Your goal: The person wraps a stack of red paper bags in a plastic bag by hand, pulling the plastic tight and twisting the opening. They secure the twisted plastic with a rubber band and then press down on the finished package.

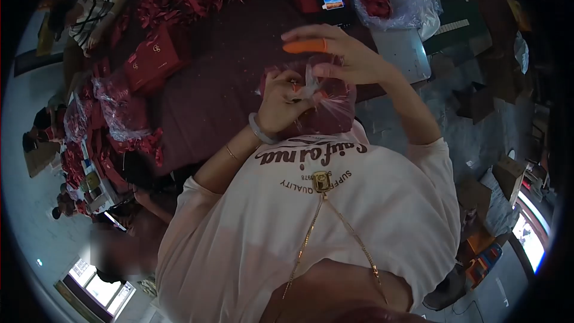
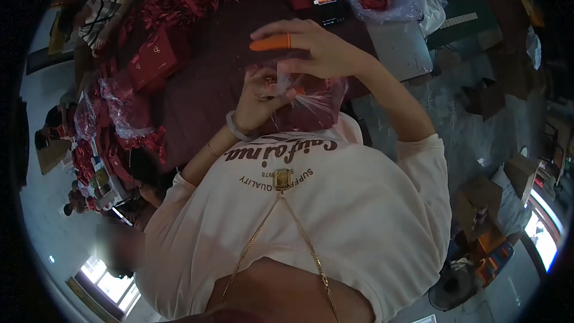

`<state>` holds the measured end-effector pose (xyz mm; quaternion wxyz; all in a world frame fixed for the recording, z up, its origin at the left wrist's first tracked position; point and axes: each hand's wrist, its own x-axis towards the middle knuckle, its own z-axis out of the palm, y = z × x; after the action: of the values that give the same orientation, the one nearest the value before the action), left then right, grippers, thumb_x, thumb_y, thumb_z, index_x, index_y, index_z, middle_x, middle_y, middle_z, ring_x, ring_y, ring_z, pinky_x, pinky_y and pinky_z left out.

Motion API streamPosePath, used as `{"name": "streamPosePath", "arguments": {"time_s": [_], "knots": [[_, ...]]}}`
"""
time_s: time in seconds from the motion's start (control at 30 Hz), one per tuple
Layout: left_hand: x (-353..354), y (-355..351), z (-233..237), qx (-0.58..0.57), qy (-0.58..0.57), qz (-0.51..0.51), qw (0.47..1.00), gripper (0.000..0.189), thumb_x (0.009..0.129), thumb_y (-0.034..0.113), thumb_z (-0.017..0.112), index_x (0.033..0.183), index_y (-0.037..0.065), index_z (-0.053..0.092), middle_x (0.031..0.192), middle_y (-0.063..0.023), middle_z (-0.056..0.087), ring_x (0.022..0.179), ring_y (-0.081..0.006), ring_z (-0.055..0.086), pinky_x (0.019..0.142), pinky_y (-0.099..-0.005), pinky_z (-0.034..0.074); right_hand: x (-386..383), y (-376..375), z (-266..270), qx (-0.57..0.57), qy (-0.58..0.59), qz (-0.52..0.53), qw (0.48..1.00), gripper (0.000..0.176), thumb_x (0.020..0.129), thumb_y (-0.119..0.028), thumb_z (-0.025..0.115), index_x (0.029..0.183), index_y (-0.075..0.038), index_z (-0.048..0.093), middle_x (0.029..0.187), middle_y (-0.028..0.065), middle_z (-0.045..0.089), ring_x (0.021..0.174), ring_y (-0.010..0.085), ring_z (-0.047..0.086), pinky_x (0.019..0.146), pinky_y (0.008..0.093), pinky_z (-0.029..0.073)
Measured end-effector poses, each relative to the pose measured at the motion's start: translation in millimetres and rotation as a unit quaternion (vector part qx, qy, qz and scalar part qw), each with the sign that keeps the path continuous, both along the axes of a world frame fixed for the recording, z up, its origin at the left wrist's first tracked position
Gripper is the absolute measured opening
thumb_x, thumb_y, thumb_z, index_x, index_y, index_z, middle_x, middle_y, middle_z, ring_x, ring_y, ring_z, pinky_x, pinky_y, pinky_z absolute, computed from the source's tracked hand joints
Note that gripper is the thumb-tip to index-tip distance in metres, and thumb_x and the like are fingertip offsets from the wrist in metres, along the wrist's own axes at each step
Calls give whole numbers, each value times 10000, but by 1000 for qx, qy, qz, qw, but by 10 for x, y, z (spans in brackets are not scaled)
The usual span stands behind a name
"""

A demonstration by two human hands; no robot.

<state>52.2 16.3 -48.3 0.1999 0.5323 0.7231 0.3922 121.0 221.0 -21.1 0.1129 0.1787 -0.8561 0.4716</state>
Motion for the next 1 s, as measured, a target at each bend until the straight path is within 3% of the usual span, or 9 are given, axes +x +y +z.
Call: {"name": "streamPosePath", "arguments": {"time_s": [0.13, 0.23, 0.33, 0.43, 0.53, 0.67, 0.83, 0.93, 1.0], "knots": [[23, 28, 13, -2, -54, 41, 998, 132, 769, 274, 676, 777, 144, 698, 731, -14, 640, 877, -168, 552, 847, -365, 303, 236, -209, -68, 167, 27, -18, 985, 410, 678, -58, 651, 1081, -125, 623, 1111, 14, 595, 989, 199, 551, 894, 352, 378], [-29, 44, 25, -9, 37, 8, 999, 128, 789, 256, 651, 817, 138, 691, 763, -13, 643, 880, -164, 552, 844, -360, 304, 359, -171, -50, 243, 12, -86, 966, 287, 686, -63, 659, 968, -117, 666, 1034, 2, 612, 924, 183, 572, 839, 340, 414], [-29, 66, 38, -12, 23, -5, 1000, 123, 808, 239, 625, 820, 133, 687, 758, -9, 637, 891, -164, 549, 845, -354, 301, 477, -371, -137, 165, 43, -221, 960, 97, 721, -164, 675, 807, -121, 686, 890, -25, 620, 795, 175, 590, 710, 324, 455], [-27, 96, 52, -2, -25, 23, 999, 152, 846, 228, 580, 796, 122, 676, 728, -7, 617, 882, -168, 549, 837, -352, 303, 513, -478, -174, 59, -8, -305, 951, 149, 698, -120, 693, 845, -92, 695, 829, 30, 637, 684, 196, 608, 570, 293, 473], [-111, 77, 9, -47, -106, 6, 993, 216, 874, 240, 542, 762, 102, 665, 694, -4, 596, 847, -157, 544, 824, -347, 309, 505, -526, -154, -29, -142, -343, 928, 133, 700, -120, 689, 830, -90, 698, 792, 52, 637, 642, 210, 610, 529, 274, 482], [-168, 102, 69, -133, -185, 21, 973, 267, 899, 247, 500, 769, 75, 657, 691, -14, 588, 799, -149, 526, 809, -312, 320, 536, -604, -154, -11, -141, -385, 912, 133, 702, -127, 686, 831, -100, 699, 789, 59, 636, 646, 221, 615, 559, 272, 499], [-180, 200, 247, -173, -235, 9, 957, 283, 900, 266, 511, 822, 52, 678, 702, -21, 598, 699, -124, 519, 741, -285, 367, 659, -770, -123, 83, 62, -402, 910, 192, 642, -81, 719, 830, -104, 685, 815, 29, 624, 652, 205, 614, 563, 284, 503], [-257, 194, 145, -209, -358, 49, 909, 259, 890, 252, 552, 881, 29, 684, 723, -13, 623, 627, -73, 492, 620, -247, 393, 685, -801, -159, 131, 86, -357, 921, 216, 619, -103, 723, 828, -119, 671, 863, 11, 607, 728, 194, 604, 579, 300, 494], [-314, 185, 132, -172, -413, -10, 894, 188, 849, 163, 625, 923, -2, 677, 788, -21, 657, 661, -35, 517, 573, -198, 414, 729, -765, -187, 129, 96, -330, 930, 231, 632, -105, 720, 857, -121, 668, 879, 14, 603, 756, 200, 601, 578, 301, 494]]}}
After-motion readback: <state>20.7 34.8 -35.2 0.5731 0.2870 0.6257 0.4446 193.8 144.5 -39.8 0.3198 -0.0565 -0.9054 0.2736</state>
